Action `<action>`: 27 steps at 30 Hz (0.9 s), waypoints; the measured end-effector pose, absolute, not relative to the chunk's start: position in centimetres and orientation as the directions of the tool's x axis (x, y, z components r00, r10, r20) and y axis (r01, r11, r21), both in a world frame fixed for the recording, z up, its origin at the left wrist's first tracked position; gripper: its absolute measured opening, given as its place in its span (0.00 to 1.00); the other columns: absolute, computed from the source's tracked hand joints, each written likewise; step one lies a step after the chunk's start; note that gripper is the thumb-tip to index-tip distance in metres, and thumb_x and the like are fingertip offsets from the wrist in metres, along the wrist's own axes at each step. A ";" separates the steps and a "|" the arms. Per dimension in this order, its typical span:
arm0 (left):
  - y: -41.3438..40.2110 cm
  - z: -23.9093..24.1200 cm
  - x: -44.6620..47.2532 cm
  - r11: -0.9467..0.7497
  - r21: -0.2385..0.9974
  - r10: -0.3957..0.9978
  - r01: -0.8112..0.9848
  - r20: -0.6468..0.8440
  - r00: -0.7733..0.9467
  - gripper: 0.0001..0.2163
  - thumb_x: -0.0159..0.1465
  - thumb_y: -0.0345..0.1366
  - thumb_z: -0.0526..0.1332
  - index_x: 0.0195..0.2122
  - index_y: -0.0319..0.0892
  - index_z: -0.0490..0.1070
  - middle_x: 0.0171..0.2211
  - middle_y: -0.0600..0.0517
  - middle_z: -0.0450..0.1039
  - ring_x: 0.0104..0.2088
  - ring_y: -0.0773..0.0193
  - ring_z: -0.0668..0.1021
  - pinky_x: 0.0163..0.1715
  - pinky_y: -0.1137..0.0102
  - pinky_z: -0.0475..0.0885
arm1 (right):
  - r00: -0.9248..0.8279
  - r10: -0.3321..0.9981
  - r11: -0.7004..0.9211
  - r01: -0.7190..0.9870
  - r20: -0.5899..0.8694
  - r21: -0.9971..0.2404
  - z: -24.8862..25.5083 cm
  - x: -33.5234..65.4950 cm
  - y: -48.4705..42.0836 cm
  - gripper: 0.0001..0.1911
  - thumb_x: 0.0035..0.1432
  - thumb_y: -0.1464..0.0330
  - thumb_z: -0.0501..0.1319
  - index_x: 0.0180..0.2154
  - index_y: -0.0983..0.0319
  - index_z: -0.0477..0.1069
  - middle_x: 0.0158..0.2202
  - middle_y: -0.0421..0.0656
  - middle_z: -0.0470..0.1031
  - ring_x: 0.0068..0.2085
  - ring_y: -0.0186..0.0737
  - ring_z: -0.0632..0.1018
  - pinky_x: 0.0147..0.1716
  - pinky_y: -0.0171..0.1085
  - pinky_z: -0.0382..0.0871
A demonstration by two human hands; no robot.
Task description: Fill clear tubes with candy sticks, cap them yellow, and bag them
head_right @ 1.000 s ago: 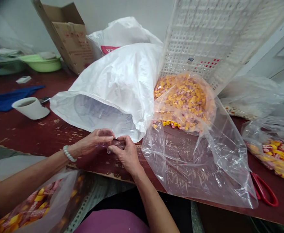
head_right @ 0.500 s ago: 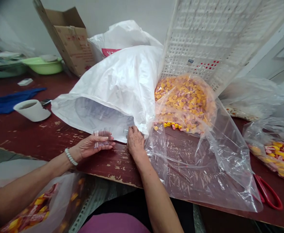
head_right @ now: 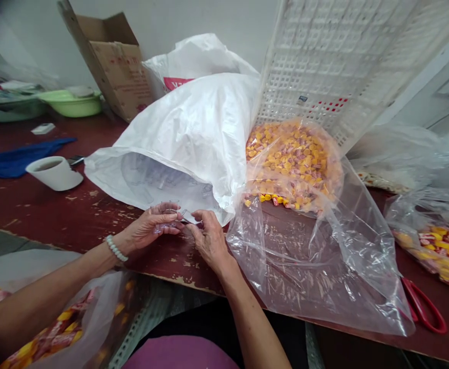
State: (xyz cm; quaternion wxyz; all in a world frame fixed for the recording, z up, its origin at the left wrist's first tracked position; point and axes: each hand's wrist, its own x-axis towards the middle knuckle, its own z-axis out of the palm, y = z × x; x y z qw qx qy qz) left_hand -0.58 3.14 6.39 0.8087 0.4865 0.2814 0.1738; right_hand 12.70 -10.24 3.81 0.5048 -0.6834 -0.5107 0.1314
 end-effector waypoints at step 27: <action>0.1 10.0 -1.6 0.288 0.945 0.604 0.156 -0.306 0.736 0.27 0.43 0.30 0.71 0.44 0.49 0.64 0.35 0.54 0.73 0.19 0.71 0.70 0.14 0.75 0.66 | 0.739 0.593 -0.528 0.657 0.321 -0.537 4.1 27.0 -18.0 0.14 0.58 0.72 0.53 0.44 0.63 0.71 0.43 0.49 0.74 0.46 0.43 0.75 0.46 0.44 0.70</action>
